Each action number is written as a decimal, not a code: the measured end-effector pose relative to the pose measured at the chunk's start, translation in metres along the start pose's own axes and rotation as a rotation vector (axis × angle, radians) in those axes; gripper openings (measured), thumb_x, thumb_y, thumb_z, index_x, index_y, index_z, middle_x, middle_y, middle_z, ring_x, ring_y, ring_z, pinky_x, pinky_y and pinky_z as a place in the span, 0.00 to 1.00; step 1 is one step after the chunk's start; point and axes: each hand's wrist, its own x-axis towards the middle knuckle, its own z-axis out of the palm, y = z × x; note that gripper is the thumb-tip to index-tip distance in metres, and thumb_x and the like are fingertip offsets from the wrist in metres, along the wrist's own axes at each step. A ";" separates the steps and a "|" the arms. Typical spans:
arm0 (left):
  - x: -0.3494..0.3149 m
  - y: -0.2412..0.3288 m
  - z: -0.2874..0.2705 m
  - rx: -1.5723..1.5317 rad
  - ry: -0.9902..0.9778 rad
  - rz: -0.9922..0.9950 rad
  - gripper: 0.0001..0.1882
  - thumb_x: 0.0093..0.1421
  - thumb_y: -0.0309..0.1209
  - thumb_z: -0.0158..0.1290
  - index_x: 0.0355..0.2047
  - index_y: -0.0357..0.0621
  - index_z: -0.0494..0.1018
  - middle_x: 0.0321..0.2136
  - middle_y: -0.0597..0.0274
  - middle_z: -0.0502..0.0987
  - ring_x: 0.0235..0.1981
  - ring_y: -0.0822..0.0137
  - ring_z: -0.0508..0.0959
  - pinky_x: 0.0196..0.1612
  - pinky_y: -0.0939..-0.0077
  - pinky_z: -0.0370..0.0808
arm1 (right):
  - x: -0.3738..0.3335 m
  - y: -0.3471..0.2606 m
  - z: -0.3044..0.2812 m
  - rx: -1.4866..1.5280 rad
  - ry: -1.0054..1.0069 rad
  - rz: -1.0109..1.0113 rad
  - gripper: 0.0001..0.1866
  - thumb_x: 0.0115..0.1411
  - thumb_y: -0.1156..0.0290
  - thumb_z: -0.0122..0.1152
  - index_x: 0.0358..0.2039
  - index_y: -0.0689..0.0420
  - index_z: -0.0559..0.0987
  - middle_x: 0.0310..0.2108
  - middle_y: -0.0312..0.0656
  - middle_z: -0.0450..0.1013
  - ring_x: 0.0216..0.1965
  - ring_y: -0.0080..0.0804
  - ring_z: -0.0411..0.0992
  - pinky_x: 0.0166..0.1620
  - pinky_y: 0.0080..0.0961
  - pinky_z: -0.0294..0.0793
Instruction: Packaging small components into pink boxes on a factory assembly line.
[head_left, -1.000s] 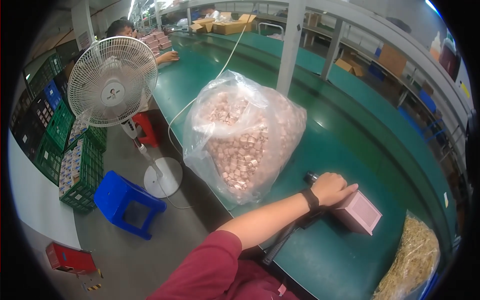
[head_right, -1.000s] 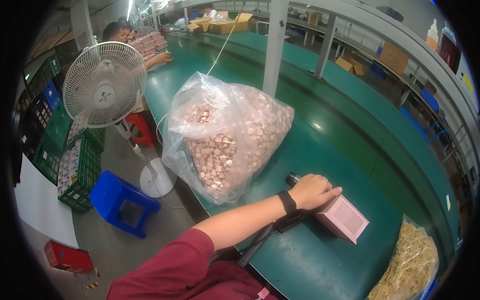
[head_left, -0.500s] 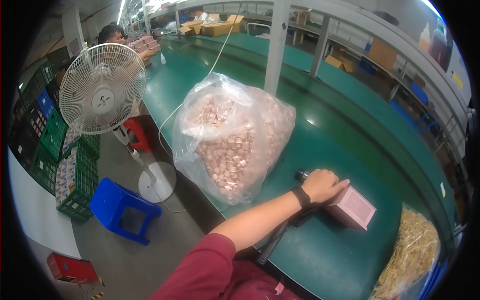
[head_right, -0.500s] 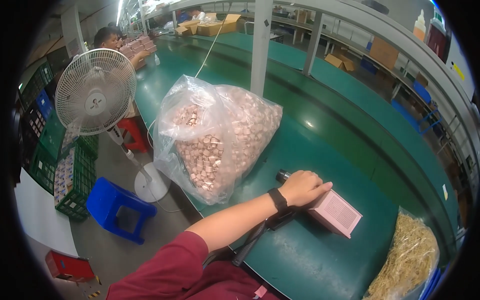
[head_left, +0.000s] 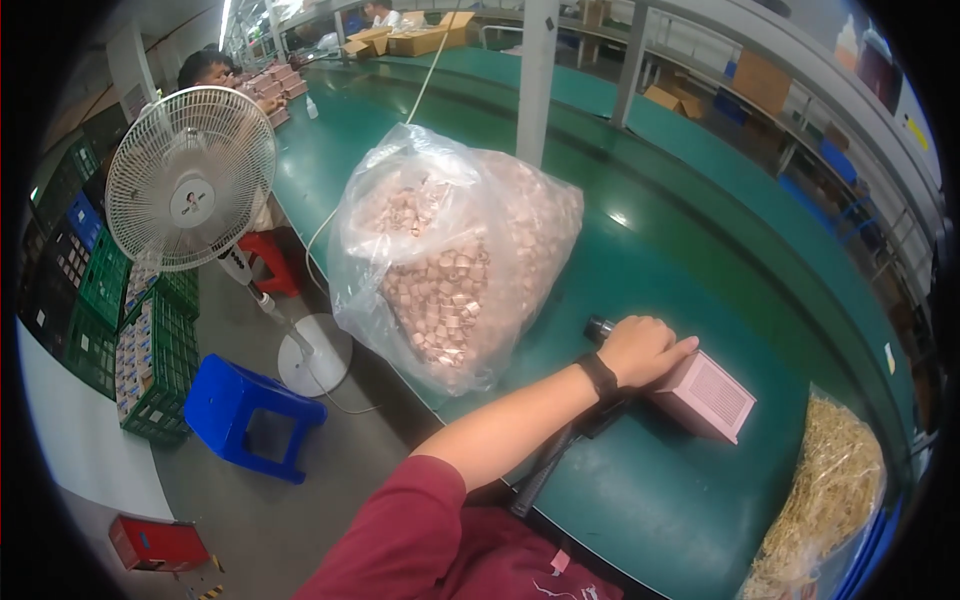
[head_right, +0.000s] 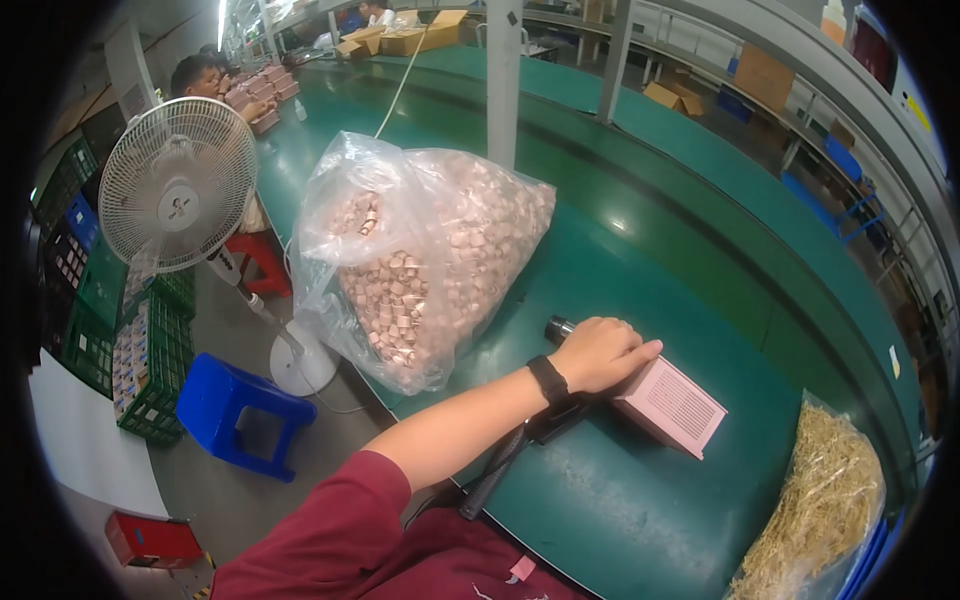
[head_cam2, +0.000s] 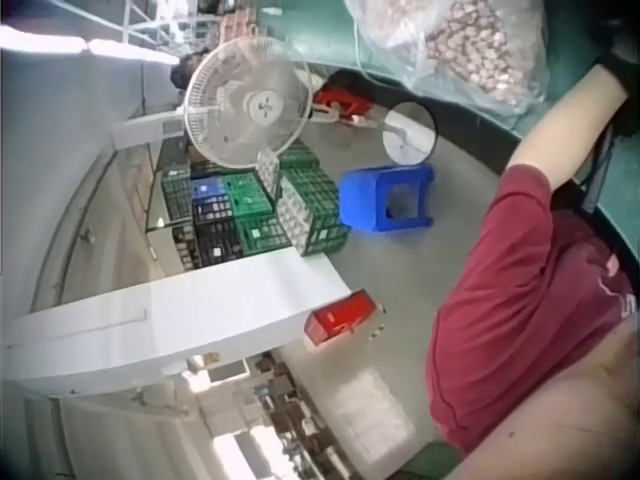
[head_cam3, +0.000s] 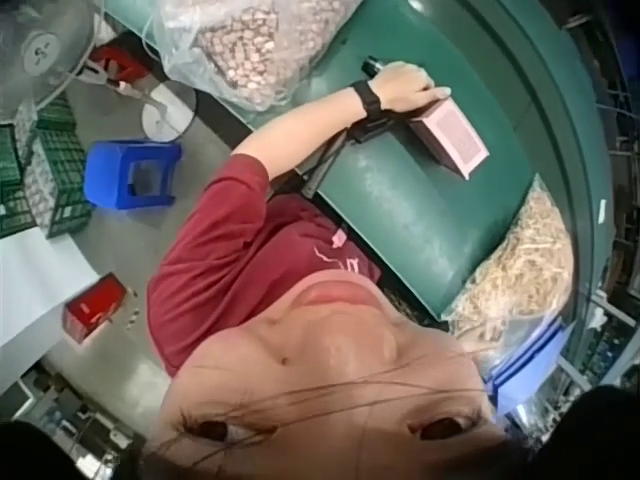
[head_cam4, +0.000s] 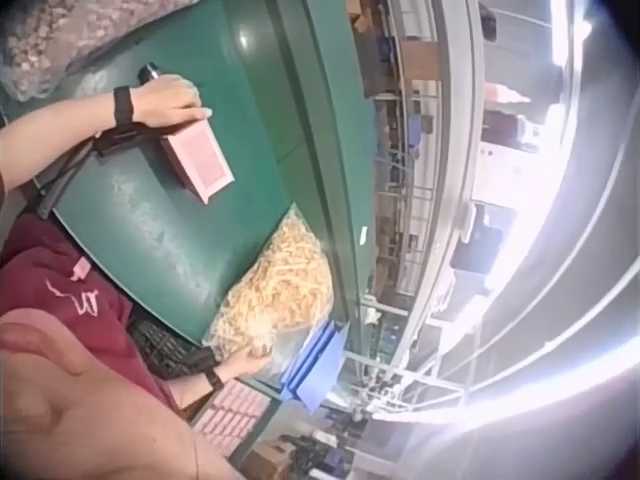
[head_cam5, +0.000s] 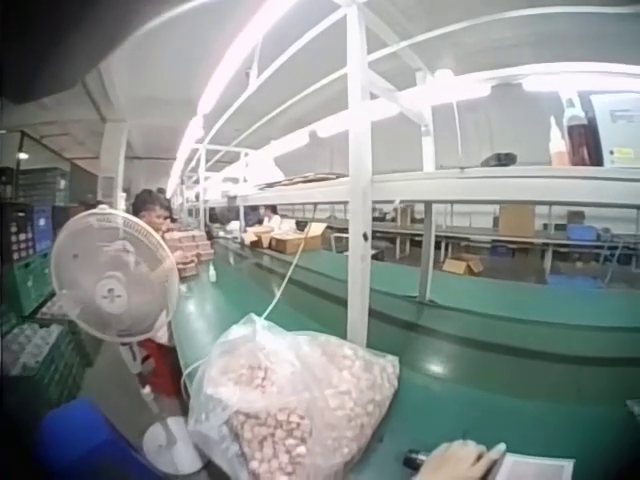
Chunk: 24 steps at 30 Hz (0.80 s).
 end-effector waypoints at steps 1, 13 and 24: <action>0.001 -0.001 0.000 0.000 0.008 0.007 0.29 0.64 0.48 0.39 0.20 0.37 0.77 0.22 0.45 0.76 0.30 0.47 0.76 0.38 0.55 0.70 | 0.000 -0.001 0.000 -0.015 -0.042 -0.041 0.29 0.46 0.75 0.67 0.50 0.63 0.71 0.42 0.54 0.73 0.41 0.47 0.73 0.43 0.36 0.74; 0.003 0.002 -0.003 0.026 -0.071 -0.010 0.28 0.65 0.46 0.38 0.22 0.36 0.76 0.24 0.45 0.76 0.32 0.46 0.74 0.38 0.55 0.69 | 0.028 0.144 0.002 -0.192 -0.366 0.063 0.32 0.56 0.81 0.49 0.63 0.62 0.59 0.59 0.50 0.63 0.56 0.42 0.64 0.58 0.31 0.63; 0.004 -0.001 0.001 0.022 -0.037 0.010 0.29 0.65 0.47 0.38 0.19 0.36 0.75 0.22 0.44 0.75 0.30 0.45 0.74 0.36 0.54 0.69 | 0.011 0.153 0.031 -0.011 -0.251 0.035 0.31 0.59 0.79 0.49 0.63 0.62 0.57 0.60 0.53 0.60 0.55 0.37 0.64 0.58 0.30 0.62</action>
